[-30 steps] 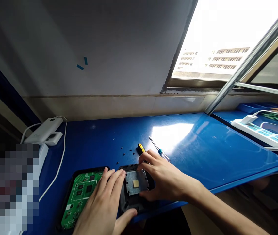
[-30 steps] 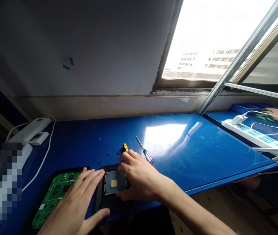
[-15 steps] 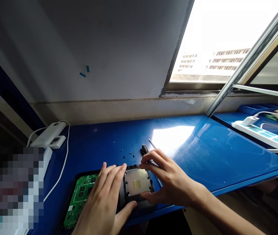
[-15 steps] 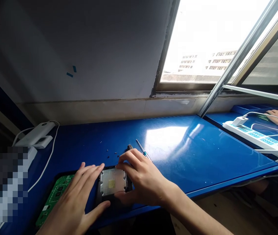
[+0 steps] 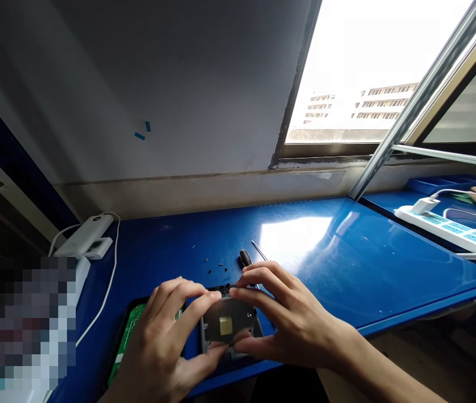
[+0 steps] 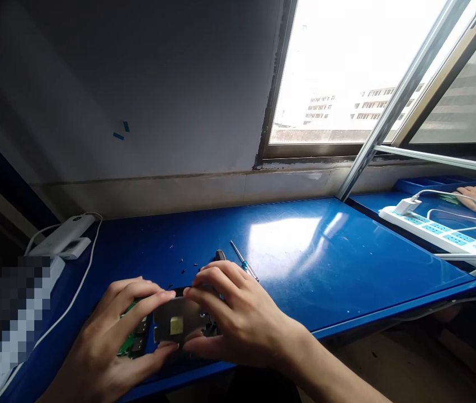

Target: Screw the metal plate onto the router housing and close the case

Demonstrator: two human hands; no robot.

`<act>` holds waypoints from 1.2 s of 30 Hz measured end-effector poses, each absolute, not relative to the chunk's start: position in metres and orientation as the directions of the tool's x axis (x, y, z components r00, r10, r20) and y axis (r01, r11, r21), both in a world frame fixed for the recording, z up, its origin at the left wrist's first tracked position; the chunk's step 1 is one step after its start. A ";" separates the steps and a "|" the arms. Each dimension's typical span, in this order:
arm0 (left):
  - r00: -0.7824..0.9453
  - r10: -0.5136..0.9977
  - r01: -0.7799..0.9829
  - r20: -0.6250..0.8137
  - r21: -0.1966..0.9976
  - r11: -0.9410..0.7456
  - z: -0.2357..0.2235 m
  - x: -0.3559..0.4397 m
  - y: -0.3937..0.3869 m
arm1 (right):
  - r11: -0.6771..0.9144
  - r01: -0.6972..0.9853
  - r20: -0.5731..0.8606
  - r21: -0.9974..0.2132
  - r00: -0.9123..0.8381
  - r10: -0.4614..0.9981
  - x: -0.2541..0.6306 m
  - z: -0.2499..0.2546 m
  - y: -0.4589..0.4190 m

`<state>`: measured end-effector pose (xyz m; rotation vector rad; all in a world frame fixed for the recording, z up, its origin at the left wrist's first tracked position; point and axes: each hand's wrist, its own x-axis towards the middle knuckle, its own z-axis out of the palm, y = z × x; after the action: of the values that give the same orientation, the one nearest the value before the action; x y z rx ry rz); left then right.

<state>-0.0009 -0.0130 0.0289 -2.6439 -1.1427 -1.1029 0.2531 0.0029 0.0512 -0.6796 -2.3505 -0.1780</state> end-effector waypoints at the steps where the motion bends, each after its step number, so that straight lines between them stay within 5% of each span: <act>1: 0.468 0.608 0.644 0.641 0.224 -0.731 0.030 -0.001 -0.013 | 0.852 0.520 0.637 -0.065 -0.635 0.437 0.254 0.051 0.002; 14: 0.440 0.597 0.617 0.671 0.258 -0.744 0.033 -0.001 -0.011 | 0.847 0.458 0.638 -0.271 -0.573 0.514 0.257 0.044 0.006; 27: 0.575 0.496 0.668 0.651 -0.024 -0.743 0.024 0.000 -0.001 | 0.855 0.472 0.652 -0.217 -0.582 0.486 0.254 0.042 0.006; 33: 0.549 0.544 0.673 0.634 0.050 -0.738 0.020 0.009 0.000 | 0.870 0.472 0.664 -0.140 -0.607 0.436 0.250 0.048 0.004; 36: 0.522 0.590 0.674 0.616 0.126 -0.728 0.023 0.011 -0.002 | 0.853 0.479 0.636 -0.206 -0.597 0.489 0.253 0.046 0.003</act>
<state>0.0110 -0.0022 0.0233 -2.6263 -1.0969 -0.9880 0.2534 0.0030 0.0459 -0.6984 -2.3062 0.0175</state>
